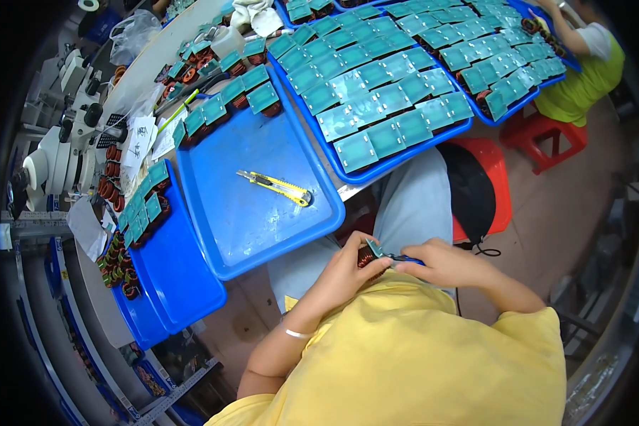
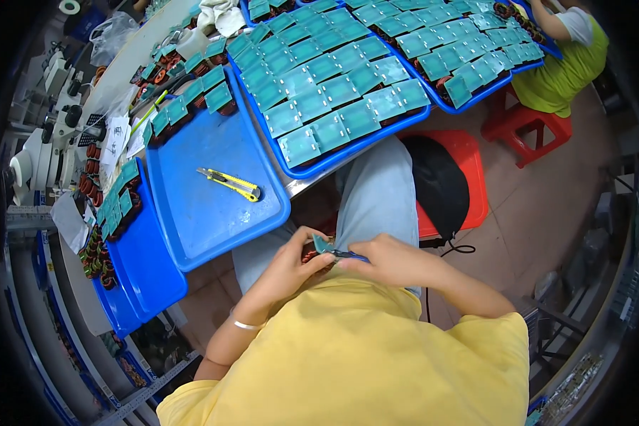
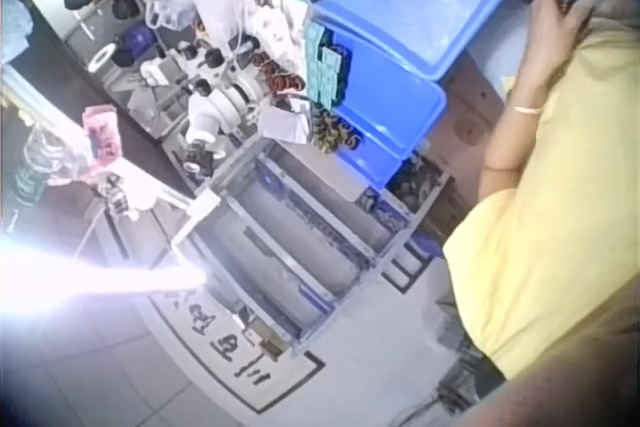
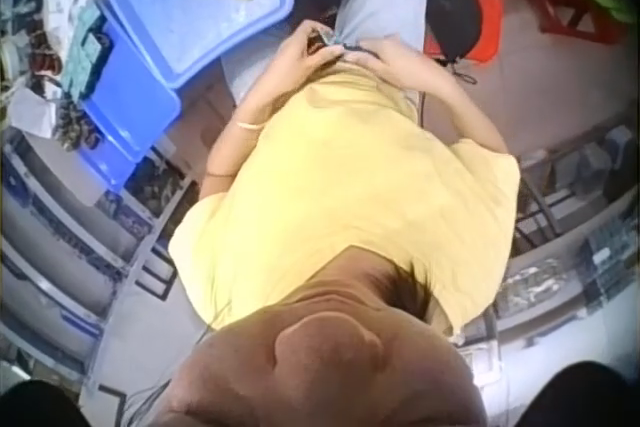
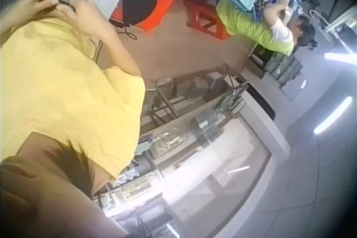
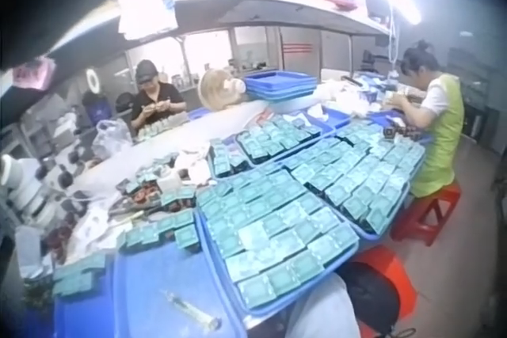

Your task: Assembling electronic components by trimming wires on inductors and organizing them into trays.

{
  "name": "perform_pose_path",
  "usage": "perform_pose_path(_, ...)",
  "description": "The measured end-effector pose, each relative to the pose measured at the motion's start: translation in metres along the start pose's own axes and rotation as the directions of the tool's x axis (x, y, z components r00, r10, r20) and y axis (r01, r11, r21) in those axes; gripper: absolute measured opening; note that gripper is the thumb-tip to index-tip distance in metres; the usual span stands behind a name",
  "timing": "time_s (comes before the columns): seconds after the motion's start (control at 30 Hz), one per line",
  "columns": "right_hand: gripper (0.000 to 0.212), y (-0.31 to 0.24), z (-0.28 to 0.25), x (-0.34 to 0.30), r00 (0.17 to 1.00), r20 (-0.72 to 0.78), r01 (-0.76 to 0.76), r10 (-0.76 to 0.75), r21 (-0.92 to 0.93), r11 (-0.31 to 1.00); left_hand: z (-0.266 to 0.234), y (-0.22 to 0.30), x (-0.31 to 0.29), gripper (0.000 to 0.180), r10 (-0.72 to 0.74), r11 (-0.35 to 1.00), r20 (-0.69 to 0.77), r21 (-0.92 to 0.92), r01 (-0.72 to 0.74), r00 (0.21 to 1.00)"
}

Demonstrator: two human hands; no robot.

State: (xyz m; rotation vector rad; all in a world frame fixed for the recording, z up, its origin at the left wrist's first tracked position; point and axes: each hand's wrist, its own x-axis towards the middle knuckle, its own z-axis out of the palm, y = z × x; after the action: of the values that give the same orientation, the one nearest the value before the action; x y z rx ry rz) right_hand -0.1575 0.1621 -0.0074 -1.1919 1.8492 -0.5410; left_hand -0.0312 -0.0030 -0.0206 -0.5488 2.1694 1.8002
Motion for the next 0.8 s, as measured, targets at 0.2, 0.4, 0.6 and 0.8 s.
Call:
perform_pose_path(0.2, 0.041, -0.001, 0.0, -0.012, 0.996, -0.001, -0.091, 0.094, 0.241, 0.966, 0.006, -0.008, -0.01, 0.038, -0.012, 0.945, 0.059, -0.325, 0.031, 0.998)
perform_pose_path(0.4, 0.036, -0.045, -0.038, -0.029, 0.889, -0.397, 0.192, -0.229, -0.131, 0.973, -0.014, 0.053, -0.042, 0.057, 0.267, 0.894, -0.007, -0.37, -0.251, 0.964)
perform_pose_path(0.6, 0.043, -0.056, -0.043, -0.035, 0.852, -0.414, 0.187, -0.32, -0.331, 0.925, -0.018, 0.059, -0.053, 0.064, 0.336, 0.895, 0.004, -0.313, -0.318, 0.942)
perform_pose_path(0.8, 0.044, -0.056, -0.05, -0.04, 0.841, -0.436, 0.177, -0.319, -0.336, 0.925, -0.017, 0.062, -0.054, 0.067, 0.295, 0.779, 0.01, -0.582, -0.234, 0.956)
